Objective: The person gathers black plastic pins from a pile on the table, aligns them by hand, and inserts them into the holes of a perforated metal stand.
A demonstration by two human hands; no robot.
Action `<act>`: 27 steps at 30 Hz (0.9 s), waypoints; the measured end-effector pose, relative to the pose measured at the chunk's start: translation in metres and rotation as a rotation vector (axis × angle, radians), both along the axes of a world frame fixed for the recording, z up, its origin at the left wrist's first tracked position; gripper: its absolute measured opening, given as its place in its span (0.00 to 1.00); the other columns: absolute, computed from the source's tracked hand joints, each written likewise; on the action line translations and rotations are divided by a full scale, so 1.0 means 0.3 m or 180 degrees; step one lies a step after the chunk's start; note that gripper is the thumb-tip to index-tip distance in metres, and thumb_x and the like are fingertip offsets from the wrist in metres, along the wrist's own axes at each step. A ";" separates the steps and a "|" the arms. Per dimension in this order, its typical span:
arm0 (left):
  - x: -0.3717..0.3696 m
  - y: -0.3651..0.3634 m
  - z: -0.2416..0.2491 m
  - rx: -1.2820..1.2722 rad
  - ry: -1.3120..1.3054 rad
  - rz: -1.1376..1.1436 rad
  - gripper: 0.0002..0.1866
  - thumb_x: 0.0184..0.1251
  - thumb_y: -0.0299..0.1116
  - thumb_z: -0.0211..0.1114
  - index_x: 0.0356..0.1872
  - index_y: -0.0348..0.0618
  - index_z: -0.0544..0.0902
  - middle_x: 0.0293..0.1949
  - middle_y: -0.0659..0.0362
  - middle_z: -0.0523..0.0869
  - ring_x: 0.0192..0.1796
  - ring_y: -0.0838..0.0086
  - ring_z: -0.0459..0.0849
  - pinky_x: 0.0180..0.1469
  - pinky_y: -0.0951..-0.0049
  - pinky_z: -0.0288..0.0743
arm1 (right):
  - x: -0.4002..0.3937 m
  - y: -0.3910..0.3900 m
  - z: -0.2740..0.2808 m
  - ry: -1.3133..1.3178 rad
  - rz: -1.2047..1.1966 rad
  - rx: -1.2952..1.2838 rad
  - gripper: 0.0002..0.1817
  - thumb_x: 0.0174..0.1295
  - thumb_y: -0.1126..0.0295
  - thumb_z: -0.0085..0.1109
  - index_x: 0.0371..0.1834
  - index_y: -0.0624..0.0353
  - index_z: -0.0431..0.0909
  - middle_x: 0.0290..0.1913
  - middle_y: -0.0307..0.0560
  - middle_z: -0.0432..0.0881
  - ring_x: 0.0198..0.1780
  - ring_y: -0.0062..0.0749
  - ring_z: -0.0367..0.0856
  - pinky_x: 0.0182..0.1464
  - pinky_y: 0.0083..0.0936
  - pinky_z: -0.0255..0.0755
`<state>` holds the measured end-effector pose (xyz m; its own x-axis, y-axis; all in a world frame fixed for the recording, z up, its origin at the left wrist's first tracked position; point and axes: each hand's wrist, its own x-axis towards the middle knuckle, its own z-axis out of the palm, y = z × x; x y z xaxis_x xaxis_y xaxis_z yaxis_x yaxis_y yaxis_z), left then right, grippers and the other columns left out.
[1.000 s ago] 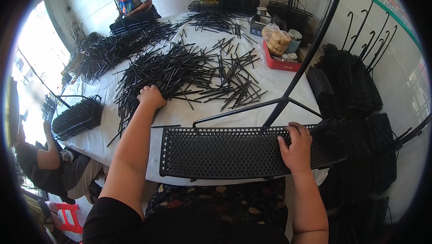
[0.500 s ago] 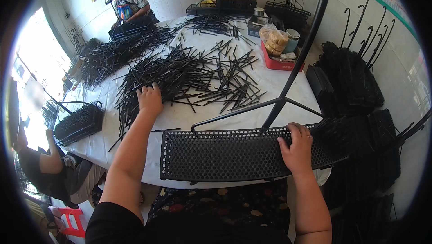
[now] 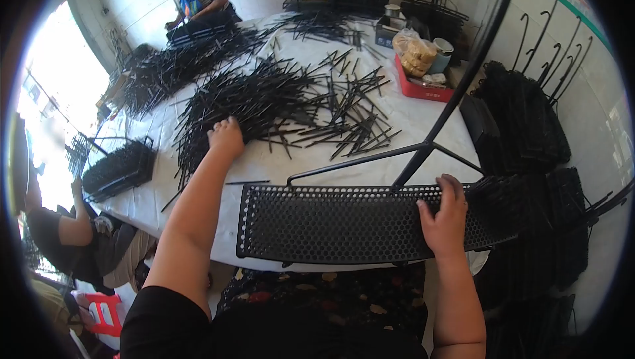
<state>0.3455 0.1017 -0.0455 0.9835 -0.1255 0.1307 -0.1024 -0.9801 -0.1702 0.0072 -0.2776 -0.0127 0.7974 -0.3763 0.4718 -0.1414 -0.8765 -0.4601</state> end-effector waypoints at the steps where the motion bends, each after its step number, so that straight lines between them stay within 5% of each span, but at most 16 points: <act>1: 0.013 0.013 -0.060 -0.0260 -0.0192 0.0009 0.27 0.64 0.36 0.57 0.64 0.35 0.71 0.61 0.48 0.75 0.66 0.53 0.72 0.63 0.45 0.67 | -0.001 -0.002 0.003 0.0067 -0.0047 0.0070 0.30 0.53 0.71 0.69 0.61 0.61 0.70 0.62 0.55 0.73 0.63 0.51 0.71 0.67 0.42 0.61; 8: -0.021 0.047 0.011 -0.0191 -0.0260 -0.0345 0.19 0.59 0.31 0.62 0.52 0.40 0.77 0.52 0.50 0.82 0.56 0.56 0.82 0.55 0.57 0.78 | -0.002 0.003 0.005 0.0250 0.0030 0.0021 0.22 0.57 0.73 0.66 0.56 0.61 0.75 0.57 0.52 0.77 0.61 0.47 0.73 0.64 0.37 0.66; 19: -0.013 0.077 0.296 -0.0180 -0.0385 -0.0596 0.21 0.59 0.31 0.61 0.54 0.38 0.75 0.53 0.46 0.82 0.56 0.54 0.83 0.55 0.59 0.80 | 0.005 0.001 0.010 0.0190 0.0070 0.0046 0.19 0.57 0.74 0.65 0.52 0.62 0.76 0.58 0.52 0.77 0.61 0.48 0.74 0.64 0.37 0.66; 22: 0.009 0.081 0.263 0.0346 0.0968 -0.0462 0.24 0.53 0.34 0.68 0.54 0.41 0.81 0.60 0.47 0.78 0.60 0.54 0.80 0.61 0.58 0.76 | 0.004 -0.010 0.004 0.0249 0.0137 -0.0085 0.19 0.57 0.74 0.65 0.52 0.63 0.76 0.58 0.51 0.76 0.61 0.48 0.74 0.64 0.37 0.67; 27: 0.000 0.076 0.137 0.0930 0.1305 -0.0119 0.34 0.43 0.39 0.77 0.58 0.45 0.81 0.67 0.49 0.68 0.70 0.54 0.69 0.63 0.50 0.72 | 0.006 0.000 0.006 0.0194 0.0112 -0.0012 0.20 0.57 0.74 0.65 0.53 0.63 0.75 0.57 0.53 0.76 0.61 0.48 0.74 0.64 0.37 0.67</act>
<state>0.3456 0.1244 -0.0044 0.9406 -0.1354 -0.3114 -0.2526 -0.8918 -0.3753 0.0089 -0.2775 -0.0110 0.8373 -0.3459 0.4234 -0.1382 -0.8832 -0.4482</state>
